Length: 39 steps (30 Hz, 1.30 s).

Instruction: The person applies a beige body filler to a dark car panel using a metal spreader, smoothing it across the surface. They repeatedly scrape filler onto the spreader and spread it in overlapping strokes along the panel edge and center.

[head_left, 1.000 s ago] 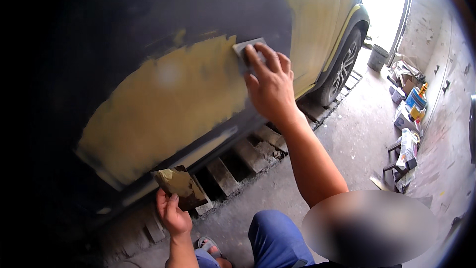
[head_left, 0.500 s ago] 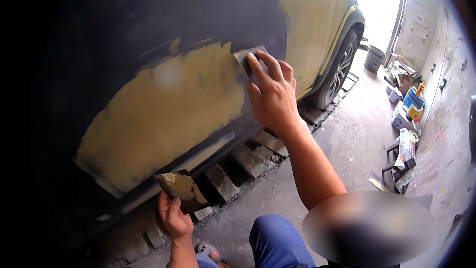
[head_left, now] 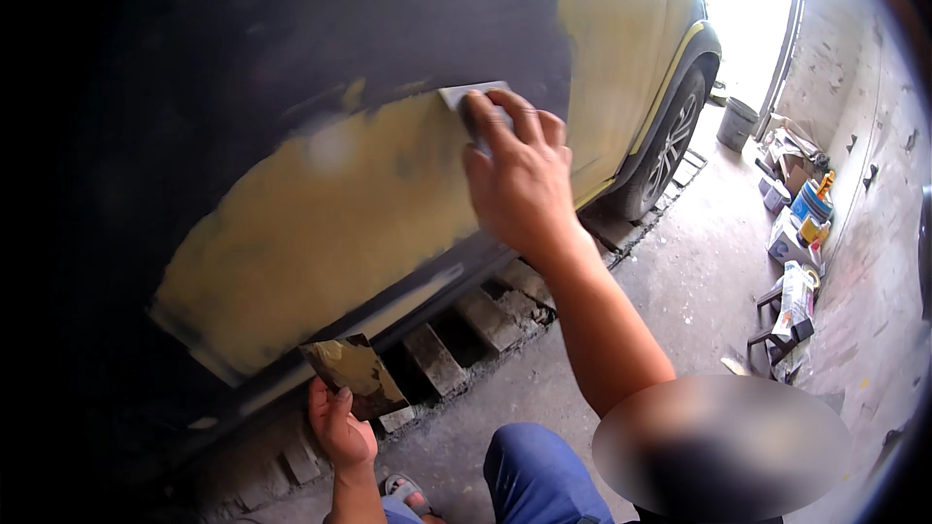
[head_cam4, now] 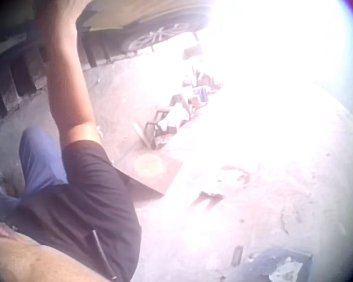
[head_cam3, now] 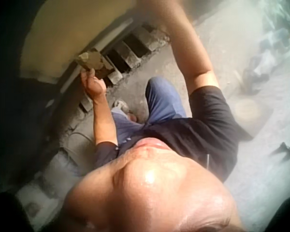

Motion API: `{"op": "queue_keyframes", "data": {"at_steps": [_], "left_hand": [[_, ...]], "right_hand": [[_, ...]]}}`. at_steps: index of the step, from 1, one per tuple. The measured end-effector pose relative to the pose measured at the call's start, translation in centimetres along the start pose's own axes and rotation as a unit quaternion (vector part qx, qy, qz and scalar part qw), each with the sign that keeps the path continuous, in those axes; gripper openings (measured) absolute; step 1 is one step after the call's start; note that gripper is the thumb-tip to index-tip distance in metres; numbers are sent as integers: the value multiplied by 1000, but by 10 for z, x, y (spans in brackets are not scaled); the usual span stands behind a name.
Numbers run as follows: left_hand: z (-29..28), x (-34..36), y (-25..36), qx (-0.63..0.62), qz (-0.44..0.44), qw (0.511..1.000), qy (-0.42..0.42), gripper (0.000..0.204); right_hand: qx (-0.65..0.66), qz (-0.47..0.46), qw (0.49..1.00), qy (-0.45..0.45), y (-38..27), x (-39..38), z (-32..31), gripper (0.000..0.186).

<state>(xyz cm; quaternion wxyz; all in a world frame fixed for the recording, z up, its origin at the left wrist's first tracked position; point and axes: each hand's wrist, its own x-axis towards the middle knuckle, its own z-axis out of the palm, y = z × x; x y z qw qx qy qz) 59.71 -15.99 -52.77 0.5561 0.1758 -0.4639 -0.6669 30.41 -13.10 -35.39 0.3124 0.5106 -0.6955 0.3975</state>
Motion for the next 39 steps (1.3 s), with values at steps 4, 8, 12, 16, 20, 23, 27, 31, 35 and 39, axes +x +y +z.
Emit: {"op": "queue_keyframes", "data": {"at_steps": [4,8,12,16,20,23,27,31,35,39], "left_hand": [[3,1,-5,20,3,1000,11,41],[-2,4,-6,17,-2,1000,17,39],[4,4,-8,6,-6,1000,10,38],[5,2,-14,-8,-10,999,29,37],[0,2,-14,-8,-11,1000,9,38],[-1,2,-15,0,-11,1000,2,39],[3,3,-17,11,-15,1000,8,39],[8,2,-17,-3,-20,1000,17,36],[18,2,-17,-3,-18,1000,7,36],[22,0,-17,-22,-22,1000,-1,34]], "right_hand": [[-7,10,1000,-23,-15,-18,17,59],[-26,6,997,-66,3,-29,11,57],[0,18,1000,-9,25,0,-6,55],[-26,-34,999,-18,32,-3,10,59],[-24,-41,998,-36,42,-39,33,63],[-17,-31,998,-50,46,-63,46,66],[2,-17,997,-71,50,-92,59,70],[9,-5,996,-94,52,-109,61,70],[4,4,993,-115,57,-126,58,68],[-2,17,986,-169,54,-143,44,64]]}}
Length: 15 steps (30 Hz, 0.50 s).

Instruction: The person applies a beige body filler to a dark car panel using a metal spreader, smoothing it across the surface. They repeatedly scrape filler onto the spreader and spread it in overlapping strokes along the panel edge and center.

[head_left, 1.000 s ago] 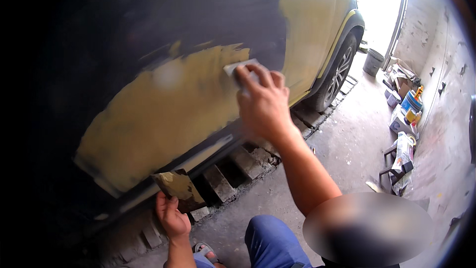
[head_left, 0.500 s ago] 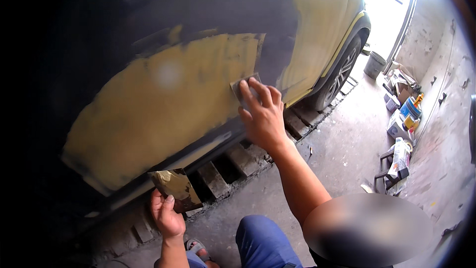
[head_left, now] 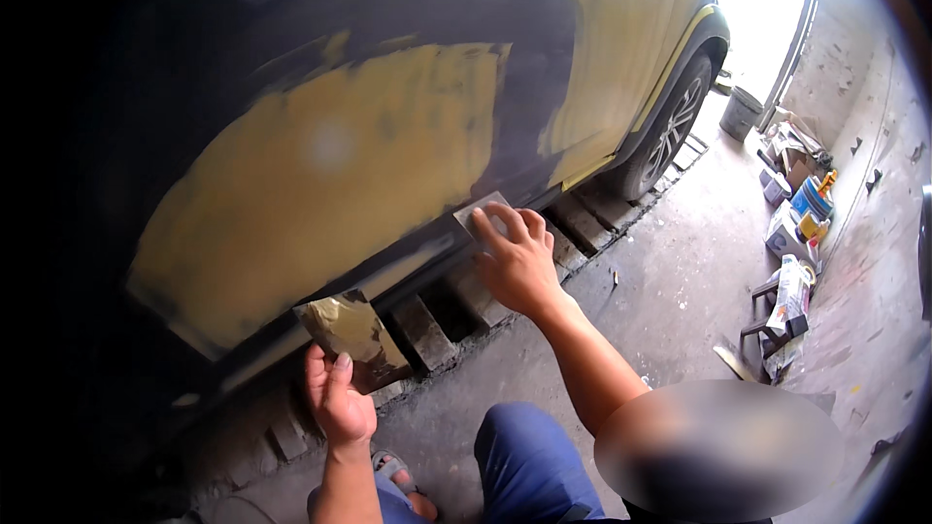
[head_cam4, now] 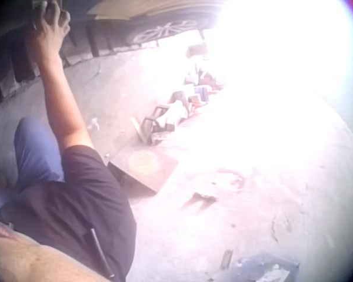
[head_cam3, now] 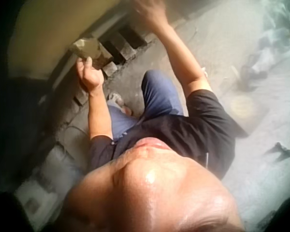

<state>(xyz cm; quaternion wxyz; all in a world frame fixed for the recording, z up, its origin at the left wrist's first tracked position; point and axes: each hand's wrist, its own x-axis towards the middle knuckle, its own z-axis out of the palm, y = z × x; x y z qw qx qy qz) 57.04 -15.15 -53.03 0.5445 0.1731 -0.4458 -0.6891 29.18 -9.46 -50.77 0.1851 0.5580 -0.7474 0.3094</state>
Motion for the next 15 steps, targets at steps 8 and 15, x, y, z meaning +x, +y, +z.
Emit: {"op": "queue_keyframes", "data": {"at_steps": [8,15], "left_hand": [[11,-11,-4,48,1,999,-9,37],[15,-20,9,84,-14,996,-35,40]], "right_hand": [[151,-62,987,0,-54,-38,-45,55],[175,-150,972,-33,-107,-41,-39,54]]}}
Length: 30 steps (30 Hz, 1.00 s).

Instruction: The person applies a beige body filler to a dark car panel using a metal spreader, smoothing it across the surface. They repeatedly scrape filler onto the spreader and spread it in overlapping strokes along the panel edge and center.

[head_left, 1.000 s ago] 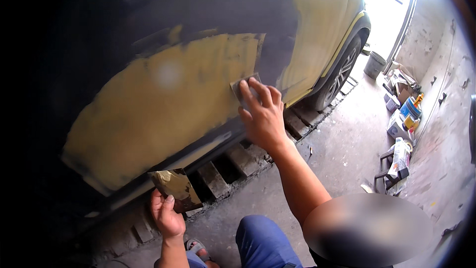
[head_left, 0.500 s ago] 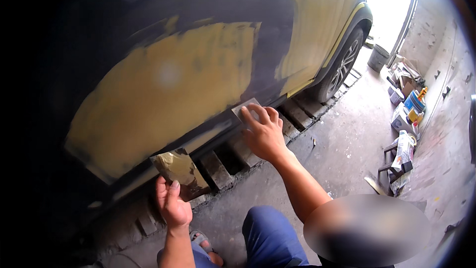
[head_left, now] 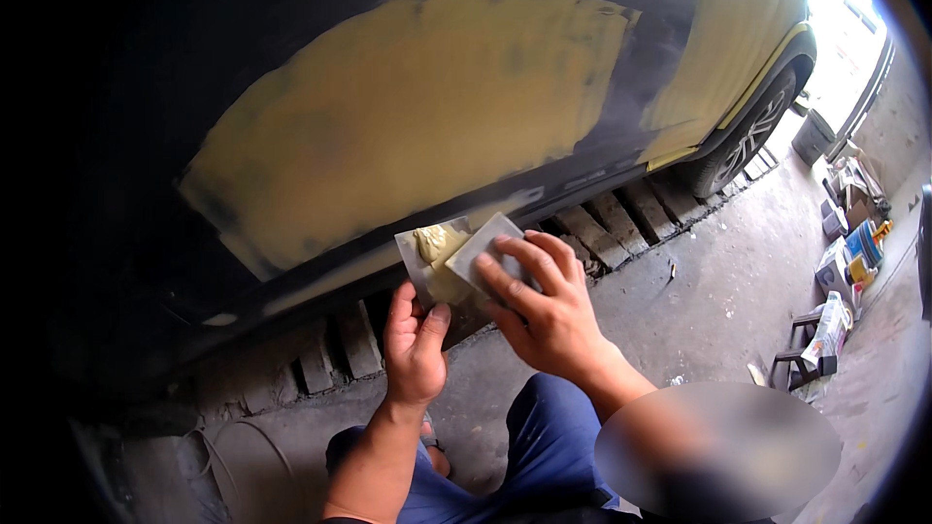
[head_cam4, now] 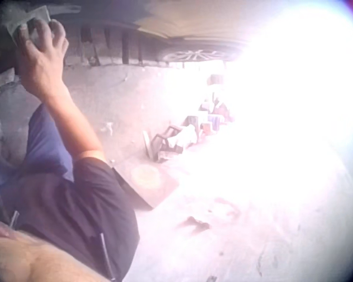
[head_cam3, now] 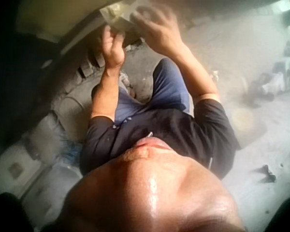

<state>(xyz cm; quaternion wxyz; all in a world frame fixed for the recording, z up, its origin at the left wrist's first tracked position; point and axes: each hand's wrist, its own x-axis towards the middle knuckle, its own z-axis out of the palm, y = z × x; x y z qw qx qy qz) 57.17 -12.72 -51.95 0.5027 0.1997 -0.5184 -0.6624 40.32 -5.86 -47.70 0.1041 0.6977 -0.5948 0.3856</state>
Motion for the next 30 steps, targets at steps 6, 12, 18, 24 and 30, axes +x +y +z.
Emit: {"op": "queue_keyframes", "data": {"at_steps": [6,12,18,24,30], "left_hand": [[-3,-1,-9,26,-5,1000,-16,38],[-25,2,7,253,97,963,16,31],[-21,5,-3,146,71,987,4,38],[-25,1,-8,88,51,994,29,36],[-27,7,-6,52,37,998,10,41]], "right_hand": [[7,3,1000,-22,-12,-1,13,48],[-32,42,997,60,46,17,-13,53],[-196,78,961,178,114,92,-83,53],[-223,76,958,166,103,122,-74,59],[-244,81,959,121,110,92,-59,62]]}}
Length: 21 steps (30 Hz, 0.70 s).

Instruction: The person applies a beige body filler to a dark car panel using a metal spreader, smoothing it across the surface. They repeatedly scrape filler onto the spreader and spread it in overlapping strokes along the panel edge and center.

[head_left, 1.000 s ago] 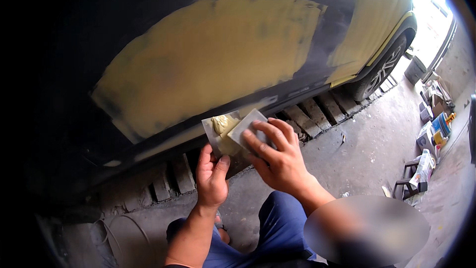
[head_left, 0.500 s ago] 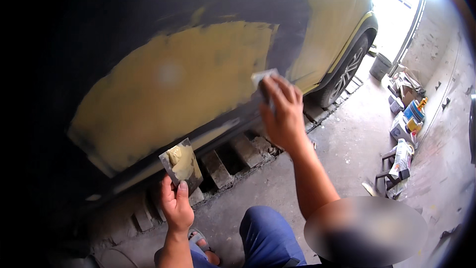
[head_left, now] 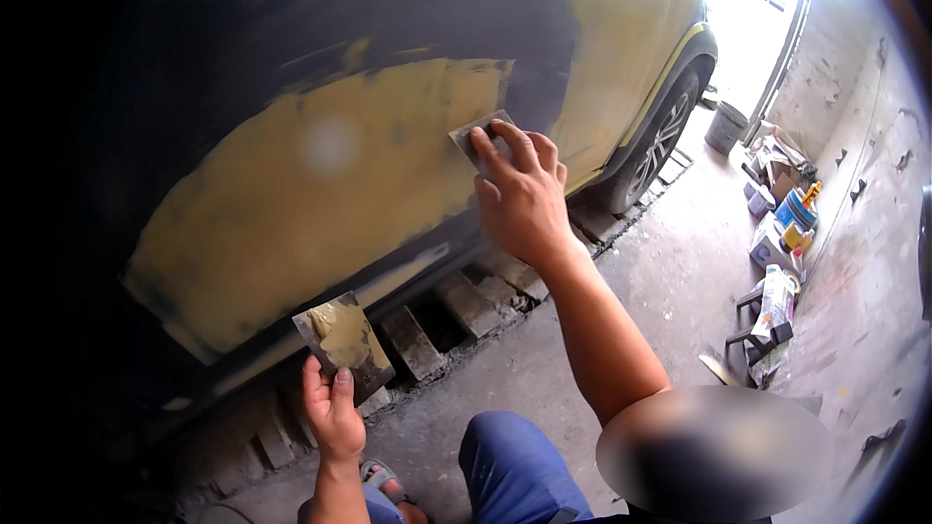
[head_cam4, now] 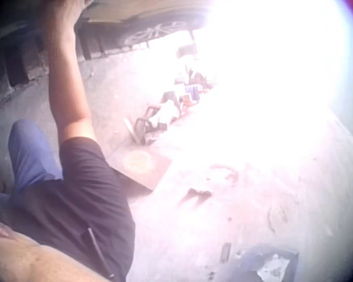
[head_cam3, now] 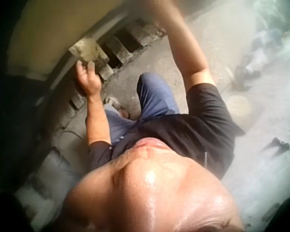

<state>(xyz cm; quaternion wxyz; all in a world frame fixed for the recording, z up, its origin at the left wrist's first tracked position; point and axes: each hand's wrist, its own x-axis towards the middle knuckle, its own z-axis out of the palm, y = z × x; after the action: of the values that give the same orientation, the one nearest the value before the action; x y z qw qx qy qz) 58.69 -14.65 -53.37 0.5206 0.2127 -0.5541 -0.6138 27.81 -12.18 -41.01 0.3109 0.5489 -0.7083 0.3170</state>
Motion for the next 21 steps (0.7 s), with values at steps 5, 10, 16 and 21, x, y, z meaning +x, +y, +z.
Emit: {"op": "queue_keyframes", "data": {"at_steps": [5,10,16,21], "left_hand": [[4,0,0,-7,9,1000,16,36],[2,-1,-1,-8,-3,1000,27,36],[0,2,1,-14,-15,1000,-1,40],[6,4,6,-45,-20,999,5,40]], "right_hand": [[21,1,998,63,8,31,-24,57],[27,-5,999,36,9,24,-3,58],[43,11,998,-39,14,-40,29,65],[64,35,996,-49,10,-71,43,65]]}}
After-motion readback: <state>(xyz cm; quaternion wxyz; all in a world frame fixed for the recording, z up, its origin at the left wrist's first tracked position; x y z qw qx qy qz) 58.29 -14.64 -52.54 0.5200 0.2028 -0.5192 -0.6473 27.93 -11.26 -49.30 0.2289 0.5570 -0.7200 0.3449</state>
